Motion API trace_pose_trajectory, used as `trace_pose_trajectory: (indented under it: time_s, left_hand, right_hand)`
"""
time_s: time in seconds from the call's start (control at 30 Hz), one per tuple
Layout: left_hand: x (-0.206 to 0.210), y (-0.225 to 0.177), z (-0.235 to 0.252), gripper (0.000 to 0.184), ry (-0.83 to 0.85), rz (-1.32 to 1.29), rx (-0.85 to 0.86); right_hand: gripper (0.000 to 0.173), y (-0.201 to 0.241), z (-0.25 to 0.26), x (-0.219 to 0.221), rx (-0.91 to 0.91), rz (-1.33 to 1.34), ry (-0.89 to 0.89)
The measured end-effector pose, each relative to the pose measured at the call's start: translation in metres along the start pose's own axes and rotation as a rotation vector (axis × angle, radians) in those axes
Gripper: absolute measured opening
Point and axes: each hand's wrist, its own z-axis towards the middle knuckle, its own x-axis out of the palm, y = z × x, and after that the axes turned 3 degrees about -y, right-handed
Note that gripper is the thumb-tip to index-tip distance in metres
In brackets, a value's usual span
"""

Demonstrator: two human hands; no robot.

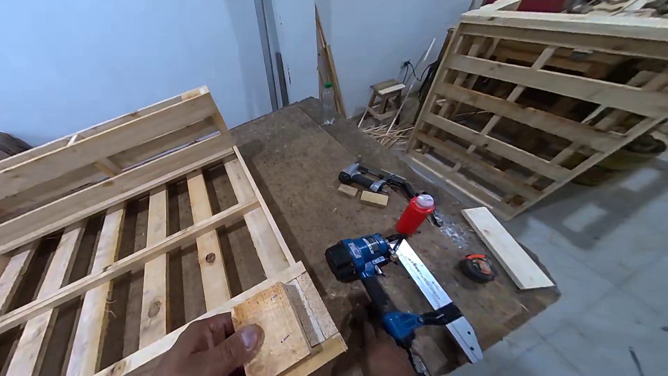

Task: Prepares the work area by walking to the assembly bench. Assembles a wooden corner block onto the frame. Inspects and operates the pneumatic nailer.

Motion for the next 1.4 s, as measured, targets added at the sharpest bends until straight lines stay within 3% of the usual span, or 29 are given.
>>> trace_pose_trajectory:
  time_s: [0.13, 0.23, 0.4, 0.5, 0.6, 0.7, 0.8, 0.9, 0.97, 1.03, 1.1, 1.17, 1.3, 1.4]
  left_hand:
    - [0.000, 0.001, 0.000, 0.015, -0.010, -0.004, -0.018]
    - [-0.001, 0.003, 0.003, 0.014, -0.003, -0.014, -0.015]
    - [-0.004, 0.004, 0.012, 0.020, 0.045, 0.012, 0.063]
    - [-0.004, 0.003, 0.016, 0.024, 0.067, 0.036, 0.122]
    - [-0.003, 0.003, 0.015, 0.025, 0.072, 0.035, 0.145]
    - [-0.002, 0.000, 0.014, 0.025, 0.080, 0.034, 0.129]
    - [-0.001, -0.003, 0.012, 0.024, 0.087, 0.037, 0.132]
    - [-0.001, -0.003, 0.012, 0.025, 0.080, 0.046, 0.130]
    - [0.000, -0.004, 0.011, 0.025, 0.091, 0.048, 0.128]
    - [0.001, -0.005, 0.011, 0.024, 0.099, 0.046, 0.128]
    - [0.001, -0.004, 0.011, 0.023, 0.101, 0.061, 0.133]
    - [-0.001, -0.003, 0.012, 0.024, 0.121, 0.061, 0.142]
    - [-0.005, 0.000, 0.014, 0.024, 0.158, 0.026, 0.138]
    - [-0.006, 0.000, 0.015, 0.023, 0.168, 0.029, 0.132]
  right_hand:
    - [0.075, 0.007, 0.020, 0.032, 0.020, -0.137, -0.183]
    - [0.075, 0.015, 0.029, 0.018, 0.055, -0.162, -0.129]
    - [0.083, -0.008, 0.023, -0.008, -0.022, 0.138, -0.108]
    - [0.048, -0.014, 0.000, -0.035, -0.066, 0.378, -0.179]
    - [0.040, -0.017, -0.040, -0.078, -0.081, 0.500, -0.157]
    - [0.033, -0.013, -0.100, -0.130, -0.328, 0.740, -0.232]
    - [0.020, 0.009, -0.150, -0.184, -0.794, 0.971, -0.271]
    - [0.029, 0.052, -0.168, -0.229, -1.155, 0.799, -0.279]
    - [0.034, 0.083, -0.161, -0.246, -1.257, 0.521, -0.327]
    - [0.043, 0.108, -0.157, -0.262, -1.151, 0.102, -0.243]
    - [0.043, 0.132, -0.163, -0.281, -1.000, -0.130, -0.070]
    - [0.033, 0.146, -0.179, -0.303, -1.017, -0.164, -0.086]
    - [0.020, 0.169, -0.199, -0.335, -1.230, 0.035, -0.363]
    - [0.016, 0.180, -0.181, -0.320, -1.152, 0.026, -0.258]
